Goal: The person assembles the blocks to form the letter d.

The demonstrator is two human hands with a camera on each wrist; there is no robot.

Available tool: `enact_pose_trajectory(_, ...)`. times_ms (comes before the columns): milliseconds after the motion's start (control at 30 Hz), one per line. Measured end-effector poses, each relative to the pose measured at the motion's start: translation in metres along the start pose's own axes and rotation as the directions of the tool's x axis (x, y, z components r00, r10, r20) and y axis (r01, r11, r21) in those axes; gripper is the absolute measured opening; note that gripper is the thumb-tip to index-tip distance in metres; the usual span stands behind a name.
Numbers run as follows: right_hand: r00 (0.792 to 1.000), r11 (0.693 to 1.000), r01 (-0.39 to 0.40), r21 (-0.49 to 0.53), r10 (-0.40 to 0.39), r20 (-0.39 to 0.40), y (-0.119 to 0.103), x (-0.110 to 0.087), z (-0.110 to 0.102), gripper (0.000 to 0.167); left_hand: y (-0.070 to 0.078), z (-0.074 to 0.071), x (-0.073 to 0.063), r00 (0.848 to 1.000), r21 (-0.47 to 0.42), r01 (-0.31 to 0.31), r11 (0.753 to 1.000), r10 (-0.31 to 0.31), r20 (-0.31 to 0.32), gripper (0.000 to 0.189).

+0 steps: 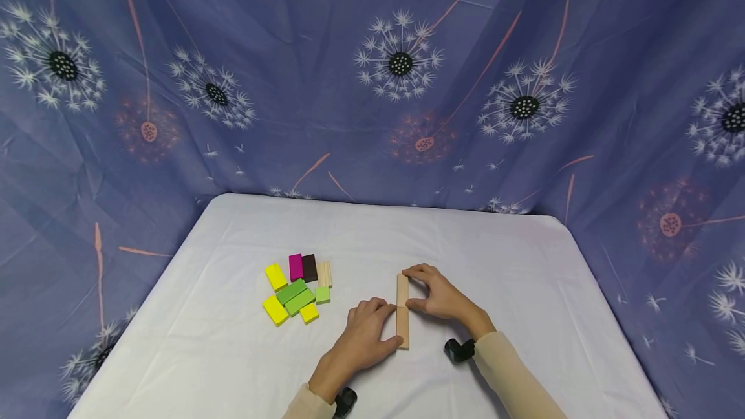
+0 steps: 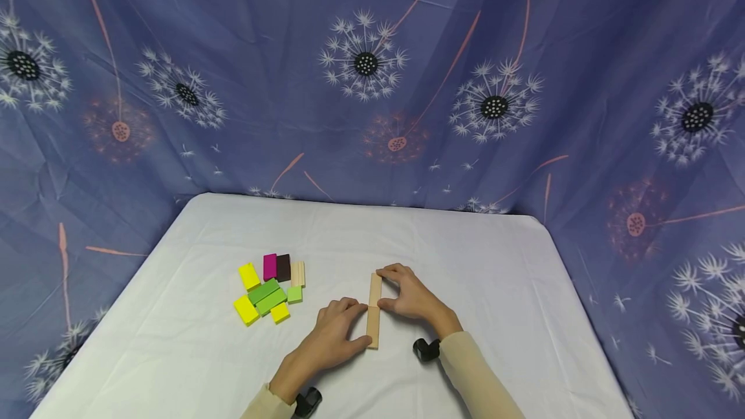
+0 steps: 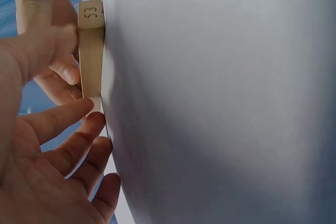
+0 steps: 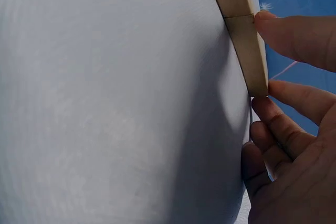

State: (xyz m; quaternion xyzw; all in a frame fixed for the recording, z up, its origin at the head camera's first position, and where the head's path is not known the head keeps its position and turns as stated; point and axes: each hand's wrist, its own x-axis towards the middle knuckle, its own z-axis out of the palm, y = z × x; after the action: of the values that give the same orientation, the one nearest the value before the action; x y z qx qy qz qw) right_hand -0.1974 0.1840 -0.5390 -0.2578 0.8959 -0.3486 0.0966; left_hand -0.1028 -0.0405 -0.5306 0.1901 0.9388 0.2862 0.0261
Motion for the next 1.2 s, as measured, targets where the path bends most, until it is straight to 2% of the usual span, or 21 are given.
enact_pose_trajectory(167, 0.996, 0.994, -0.039, 0.104, 0.047, -0.073, -0.005, -0.006, 0.001, 0.071, -0.003, -0.002, -0.001, 1.0, -0.061, 0.001, 0.998, -0.001, -0.011, 0.063)
enact_pose_trajectory(300, 0.991, 0.989, -0.025, 0.147, 0.044, -0.126, -0.012, -0.015, 0.007, 0.07, -0.005, -0.006, -0.003, 1.0, -0.111, 0.0, 0.994, -0.001, -0.012, 0.063)
enact_pose_trajectory(500, 0.988, 0.978, 0.006, 0.21, 0.026, -0.151, -0.021, -0.027, 0.022, 0.062, -0.011, -0.014, -0.006, 1.0, -0.191, 0.0, 0.982, -0.004, -0.021, 0.059)
enact_pose_trajectory(667, 0.985, 0.977, 0.008, 0.212, 0.028, -0.168, -0.024, -0.034, 0.031, 0.057, -0.019, -0.021, -0.007, 0.999, -0.226, -0.021, 0.974, 0.009, -0.052, 0.057)
enact_pose_trajectory(867, 0.984, 0.977, -0.01, 0.215, 0.048, -0.172, -0.024, -0.036, 0.035, 0.052, -0.03, -0.033, -0.008, 0.997, -0.225, -0.011, 0.974, -0.006, -0.078, 0.057)
enact_pose_trajectory(1067, 0.985, 0.979, 0.009, 0.206, 0.027, -0.172, -0.022, -0.037, 0.039, 0.047, -0.044, -0.048, -0.008, 0.991, -0.181, -0.005, 0.983, -0.019, -0.134, 0.057)
enact_pose_trajectory(1200, 0.983, 0.978, 0.013, 0.21, 0.026, -0.18, -0.02, -0.038, 0.04, 0.046, -0.054, -0.06, -0.008, 0.988, -0.164, 0.017, 0.986, -0.041, -0.146, 0.057)
